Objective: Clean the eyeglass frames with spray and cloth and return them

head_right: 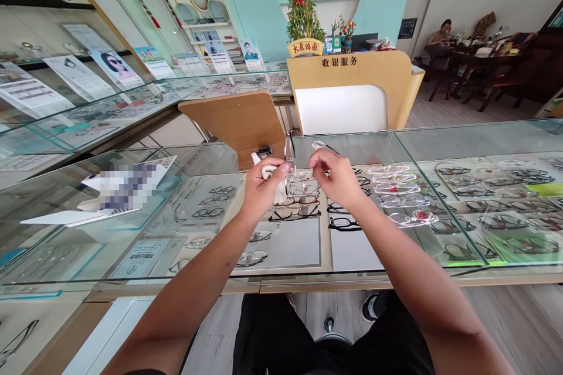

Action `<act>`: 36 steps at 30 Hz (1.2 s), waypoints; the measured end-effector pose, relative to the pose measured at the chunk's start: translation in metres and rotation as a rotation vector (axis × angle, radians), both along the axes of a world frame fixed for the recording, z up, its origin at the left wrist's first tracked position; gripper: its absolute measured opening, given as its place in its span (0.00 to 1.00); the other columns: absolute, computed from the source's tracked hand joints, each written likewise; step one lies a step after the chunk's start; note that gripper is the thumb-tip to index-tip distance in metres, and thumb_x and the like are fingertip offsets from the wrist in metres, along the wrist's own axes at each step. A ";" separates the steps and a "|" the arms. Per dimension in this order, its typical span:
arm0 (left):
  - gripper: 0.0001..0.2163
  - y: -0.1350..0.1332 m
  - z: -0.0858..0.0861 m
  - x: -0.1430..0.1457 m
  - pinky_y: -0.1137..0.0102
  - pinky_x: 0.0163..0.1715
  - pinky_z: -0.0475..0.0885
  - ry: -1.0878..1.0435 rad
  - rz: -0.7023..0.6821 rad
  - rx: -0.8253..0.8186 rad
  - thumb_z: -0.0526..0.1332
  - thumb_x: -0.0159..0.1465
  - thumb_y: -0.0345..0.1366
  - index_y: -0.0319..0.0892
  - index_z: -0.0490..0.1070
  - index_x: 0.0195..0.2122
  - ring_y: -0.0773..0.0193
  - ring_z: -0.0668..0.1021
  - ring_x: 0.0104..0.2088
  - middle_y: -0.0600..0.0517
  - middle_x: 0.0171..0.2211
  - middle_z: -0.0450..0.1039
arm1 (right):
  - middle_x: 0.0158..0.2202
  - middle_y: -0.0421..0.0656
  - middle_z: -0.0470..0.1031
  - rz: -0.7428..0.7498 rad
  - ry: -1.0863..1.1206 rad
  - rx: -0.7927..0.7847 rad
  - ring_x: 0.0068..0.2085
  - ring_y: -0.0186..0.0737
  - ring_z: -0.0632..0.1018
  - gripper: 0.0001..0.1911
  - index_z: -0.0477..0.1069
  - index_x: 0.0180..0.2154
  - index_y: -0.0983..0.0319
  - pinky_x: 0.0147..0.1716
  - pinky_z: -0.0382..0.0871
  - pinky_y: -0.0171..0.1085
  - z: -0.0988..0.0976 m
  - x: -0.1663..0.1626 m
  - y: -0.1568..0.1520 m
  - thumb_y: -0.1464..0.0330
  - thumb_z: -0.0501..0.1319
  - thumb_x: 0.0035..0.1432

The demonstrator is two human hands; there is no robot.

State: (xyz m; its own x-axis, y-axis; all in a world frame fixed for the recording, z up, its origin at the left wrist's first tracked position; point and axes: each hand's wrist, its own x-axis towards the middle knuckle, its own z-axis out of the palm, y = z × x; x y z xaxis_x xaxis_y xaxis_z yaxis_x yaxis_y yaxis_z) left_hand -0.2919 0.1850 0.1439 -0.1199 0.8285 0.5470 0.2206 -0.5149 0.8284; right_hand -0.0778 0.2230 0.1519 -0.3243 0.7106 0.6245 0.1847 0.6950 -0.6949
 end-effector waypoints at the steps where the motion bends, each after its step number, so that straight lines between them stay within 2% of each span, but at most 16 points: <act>1: 0.13 -0.001 0.000 0.000 0.66 0.42 0.72 0.010 -0.006 -0.009 0.71 0.69 0.51 0.46 0.80 0.37 0.61 0.79 0.36 0.54 0.34 0.81 | 0.34 0.40 0.77 -0.029 -0.005 0.021 0.34 0.41 0.81 0.09 0.73 0.37 0.55 0.35 0.72 0.42 0.002 0.004 0.002 0.75 0.59 0.62; 7: 0.12 -0.003 -0.002 0.002 0.64 0.45 0.75 0.106 -0.052 -0.028 0.68 0.71 0.50 0.47 0.80 0.38 0.59 0.81 0.39 0.53 0.36 0.84 | 0.32 0.39 0.82 -0.210 0.012 0.105 0.34 0.42 0.82 0.08 0.79 0.36 0.56 0.41 0.76 0.45 0.011 0.023 0.010 0.73 0.63 0.61; 9: 0.12 -0.003 -0.003 0.002 0.63 0.45 0.75 0.111 -0.036 -0.028 0.69 0.71 0.50 0.47 0.80 0.39 0.58 0.82 0.40 0.52 0.36 0.84 | 0.33 0.39 0.84 -0.184 0.033 0.062 0.34 0.42 0.83 0.06 0.81 0.38 0.56 0.41 0.77 0.44 0.011 0.020 0.008 0.72 0.65 0.62; 14: 0.13 -0.001 -0.004 0.000 0.64 0.44 0.74 0.079 0.003 -0.014 0.71 0.70 0.51 0.47 0.80 0.39 0.59 0.80 0.38 0.52 0.35 0.82 | 0.30 0.38 0.82 0.004 0.081 -0.182 0.35 0.41 0.84 0.05 0.79 0.42 0.57 0.42 0.76 0.43 0.005 -0.004 -0.006 0.66 0.67 0.63; 17: 0.12 -0.001 -0.004 0.001 0.64 0.43 0.74 0.104 -0.013 0.054 0.71 0.70 0.50 0.47 0.80 0.37 0.60 0.80 0.37 0.53 0.35 0.80 | 0.29 0.35 0.77 -0.012 0.099 -0.221 0.32 0.38 0.79 0.11 0.74 0.42 0.57 0.39 0.73 0.41 0.001 -0.015 -0.013 0.62 0.71 0.61; 22: 0.13 -0.001 -0.007 0.005 0.63 0.47 0.75 0.116 0.039 0.057 0.69 0.71 0.51 0.47 0.79 0.38 0.58 0.81 0.41 0.51 0.37 0.80 | 0.32 0.36 0.70 -0.211 0.066 -0.091 0.35 0.40 0.72 0.14 0.64 0.39 0.55 0.38 0.67 0.42 -0.002 -0.017 -0.013 0.64 0.70 0.60; 25: 0.13 0.001 -0.010 0.004 0.62 0.50 0.75 0.074 0.084 0.028 0.69 0.71 0.50 0.47 0.79 0.38 0.58 0.81 0.43 0.51 0.38 0.81 | 0.36 0.40 0.70 -0.360 -0.007 0.051 0.40 0.47 0.72 0.13 0.63 0.40 0.54 0.42 0.68 0.46 -0.004 -0.015 -0.011 0.67 0.68 0.59; 28: 0.13 0.003 -0.014 0.002 0.62 0.51 0.75 0.013 0.142 0.000 0.70 0.71 0.51 0.47 0.79 0.40 0.57 0.83 0.44 0.51 0.39 0.83 | 0.45 0.48 0.73 -0.496 -0.093 0.205 0.47 0.55 0.72 0.15 0.64 0.45 0.56 0.50 0.70 0.54 -0.006 -0.014 -0.010 0.71 0.66 0.58; 31: 0.14 0.005 -0.015 0.001 0.62 0.51 0.75 -0.043 0.182 0.000 0.70 0.70 0.52 0.47 0.79 0.41 0.56 0.84 0.45 0.51 0.40 0.83 | 0.55 0.55 0.71 -0.518 -0.192 0.282 0.54 0.62 0.71 0.23 0.66 0.54 0.58 0.57 0.68 0.62 -0.008 -0.016 -0.012 0.76 0.64 0.57; 36: 0.14 0.005 -0.014 0.001 0.62 0.51 0.75 -0.048 0.199 0.041 0.69 0.71 0.52 0.47 0.78 0.41 0.57 0.84 0.45 0.51 0.40 0.82 | 0.62 0.59 0.68 -0.449 -0.317 0.275 0.59 0.66 0.70 0.34 0.67 0.62 0.63 0.61 0.69 0.65 -0.010 -0.017 -0.013 0.82 0.61 0.52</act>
State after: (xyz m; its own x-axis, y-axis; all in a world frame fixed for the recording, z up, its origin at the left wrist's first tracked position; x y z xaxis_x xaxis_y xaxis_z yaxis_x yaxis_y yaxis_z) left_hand -0.2905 0.1898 0.1302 -0.3054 0.7630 0.5697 0.2818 -0.4991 0.8195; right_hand -0.0948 0.2097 0.1417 -0.2300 0.6476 0.7265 0.6694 0.6471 -0.3649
